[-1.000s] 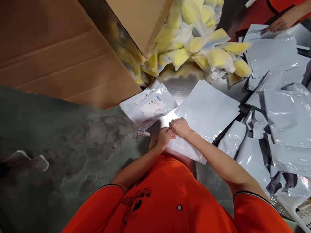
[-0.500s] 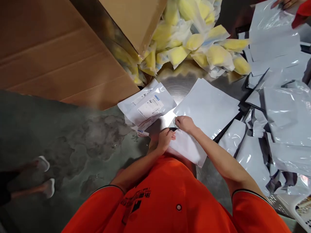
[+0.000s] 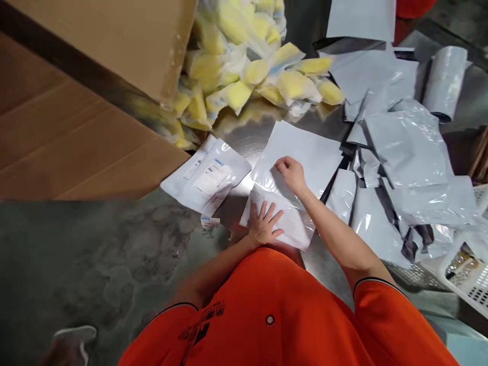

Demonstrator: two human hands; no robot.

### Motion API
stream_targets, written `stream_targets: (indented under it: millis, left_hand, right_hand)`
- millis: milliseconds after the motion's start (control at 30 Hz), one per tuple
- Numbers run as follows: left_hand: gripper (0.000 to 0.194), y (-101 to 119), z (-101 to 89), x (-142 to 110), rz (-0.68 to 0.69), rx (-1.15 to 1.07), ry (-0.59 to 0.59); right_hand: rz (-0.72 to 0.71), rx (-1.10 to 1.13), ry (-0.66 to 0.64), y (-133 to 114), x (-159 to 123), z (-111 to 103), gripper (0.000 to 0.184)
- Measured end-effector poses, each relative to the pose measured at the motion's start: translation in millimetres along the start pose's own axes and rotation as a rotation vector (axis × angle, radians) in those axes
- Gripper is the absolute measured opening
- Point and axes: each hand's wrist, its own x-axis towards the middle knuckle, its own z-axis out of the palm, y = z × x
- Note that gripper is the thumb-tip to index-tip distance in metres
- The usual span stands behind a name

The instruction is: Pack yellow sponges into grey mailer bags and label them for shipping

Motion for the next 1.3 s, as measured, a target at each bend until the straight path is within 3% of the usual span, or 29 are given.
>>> stream_targets:
  millis: [67, 133, 200, 267, 367, 433, 700, 867, 967, 1033, 1167, 1233, 1300]
  left_hand:
    - [0.074, -1, 1.3, -1, 0.014, 0.008, -0.018]
    - [0.072, 0, 1.9, -3, 0.022, 0.022, -0.022]
    - [0.071, 1, 3.0, -3, 0.023, 0.045, -0.021]
    - [0.071, 1, 4.6, -4, 0.021, 0.071, -0.022]
    - [0.07, 2, 5.8, -4, 0.025, 0.103, -0.025]
    - [0.069, 2, 4.7, -5, 0.021, 0.106, -0.025]
    - [0.066, 5, -1.8, -2, 0.013, 0.045, -0.028]
    - [0.066, 1, 4.2, -3, 0.06, 0.067, 0.084]
    - [0.063, 2, 0.1, -4, 0.049, -0.031, 0.166]
    - [0.058, 6, -9.4, -2, -0.073, -0.237, 0.242]
    - [0.039, 10, -37.8, 15, -0.736, -0.92, 0.392]
    - [0.04, 6, -50.7, 27, -0.952, -1.165, 0.36]
    - [0.05, 0, -60.4, 38, -1.029, -1.31, 0.291]
  right_hand:
    - [-0.002, 0.108, 0.137, -4, 0, -27, 0.025]
    - [-0.044, 0.041, 0.062, -8, -9, -36, 0.026]
    - [-0.071, -0.155, -0.151, -12, -22, -21, 0.027]
    - [-0.058, -0.393, -0.345, -13, -33, 7, 0.03]
    - [-0.041, -0.67, -0.46, -13, -38, 46, 0.034]
    - [-0.057, -0.733, -0.485, -11, -34, 59, 0.035]
    - [-0.083, -0.771, -0.538, -16, -21, 70, 0.032]
    - [-0.004, -0.741, -0.57, -16, -17, 71, 0.027]
    - [0.026, -0.649, -0.587, -12, -16, 63, 0.026]
    - [0.031, -0.578, -0.598, -8, -17, 57, 0.024]
    - [0.033, -0.47, -0.565, -6, -24, 52, 0.017]
    - [0.036, -0.426, -0.553, -7, -28, 53, 0.015]
    - [0.036, -0.379, -0.546, -9, -31, 52, 0.014]
